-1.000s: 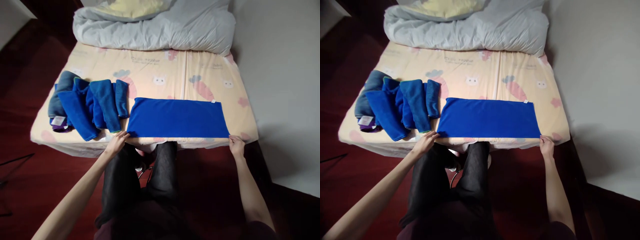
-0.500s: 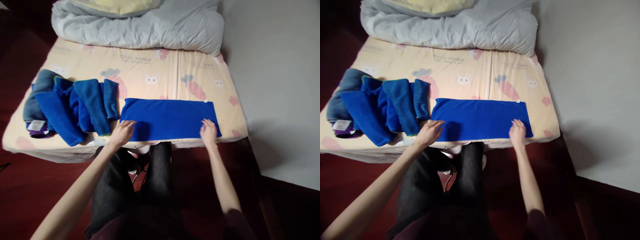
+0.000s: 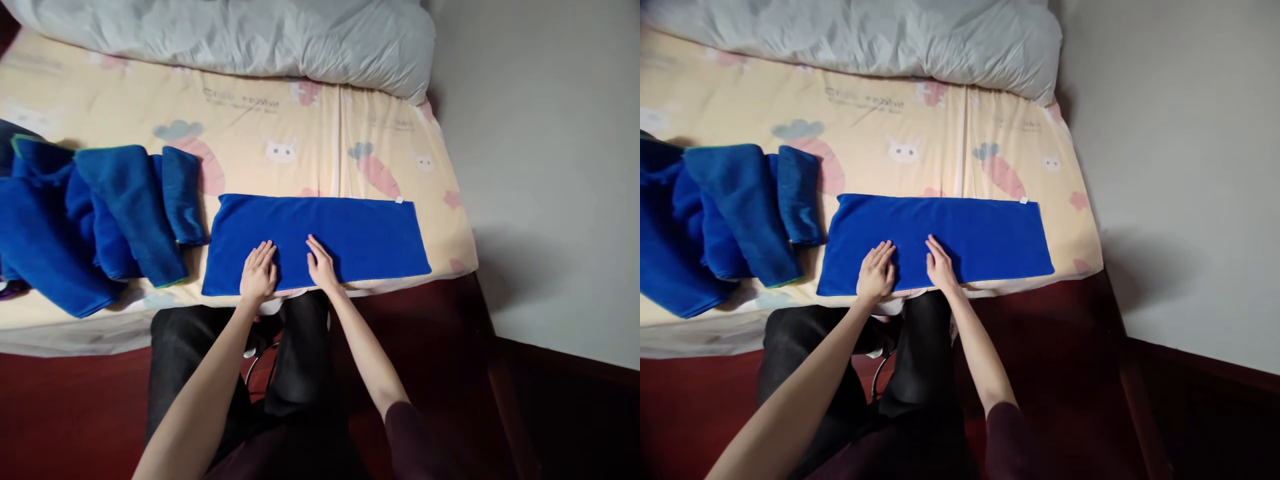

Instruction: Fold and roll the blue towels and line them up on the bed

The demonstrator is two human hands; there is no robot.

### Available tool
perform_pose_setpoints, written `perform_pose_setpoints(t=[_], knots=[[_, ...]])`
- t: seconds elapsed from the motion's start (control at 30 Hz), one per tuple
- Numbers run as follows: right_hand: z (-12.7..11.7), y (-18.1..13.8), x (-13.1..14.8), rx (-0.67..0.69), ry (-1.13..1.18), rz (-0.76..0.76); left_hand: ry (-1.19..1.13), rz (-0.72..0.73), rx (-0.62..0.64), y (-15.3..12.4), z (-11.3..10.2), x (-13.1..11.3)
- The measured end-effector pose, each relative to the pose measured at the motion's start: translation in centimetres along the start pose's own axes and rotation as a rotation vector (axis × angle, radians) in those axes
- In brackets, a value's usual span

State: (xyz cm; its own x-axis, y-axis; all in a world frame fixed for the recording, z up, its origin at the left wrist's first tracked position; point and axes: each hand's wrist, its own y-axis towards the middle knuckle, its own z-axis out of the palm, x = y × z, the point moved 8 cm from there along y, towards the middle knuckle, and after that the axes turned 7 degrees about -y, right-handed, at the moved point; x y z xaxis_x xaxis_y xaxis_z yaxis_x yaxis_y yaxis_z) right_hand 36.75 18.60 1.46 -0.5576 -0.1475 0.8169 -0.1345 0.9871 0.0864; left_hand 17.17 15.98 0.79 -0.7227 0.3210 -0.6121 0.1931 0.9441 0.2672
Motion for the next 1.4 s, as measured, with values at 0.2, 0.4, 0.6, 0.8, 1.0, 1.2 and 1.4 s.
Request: perform_pose_setpoints(t=[0.2,0.4,0.6,0.8,1.0,1.2,1.4], knots=[[-11.2,-0.9,-7.0,-0.161,-0.093,0.056,-0.023,-0.037,0.015,0.2,0.1,-0.1],[-23.2,-2.9,-15.2,-0.367,-0.288,0.206,-0.008,-0.043,0.019,0.2,-0.2,-0.7],[-27.5,-4.1,-17.7,-0.48,-0.539,0.279,-0.026,-0.085,0.019,0.4,-0.1,0.1],[-26.7,-3.9,-18.0,-0.52,-0.599,0.248,-0.078,-0.317,-0.105,0.7,1.7,-2.4],[-27.0,-3.9,-17.6,-0.565,-0.637,0.241,-0.648,-0.015,0.103,4.1,12.2,-17.7],[-27.2,-3.8,-18.0,-0.616,-0.688,0.228,-0.746,-0.076,0.019,8.5,13.7,-16.0],[-27.2,-3.7,-18.4,-0.628,-0.71,0.208,-0.631,-0.259,-0.182,6.0,5.0,-2.4]])
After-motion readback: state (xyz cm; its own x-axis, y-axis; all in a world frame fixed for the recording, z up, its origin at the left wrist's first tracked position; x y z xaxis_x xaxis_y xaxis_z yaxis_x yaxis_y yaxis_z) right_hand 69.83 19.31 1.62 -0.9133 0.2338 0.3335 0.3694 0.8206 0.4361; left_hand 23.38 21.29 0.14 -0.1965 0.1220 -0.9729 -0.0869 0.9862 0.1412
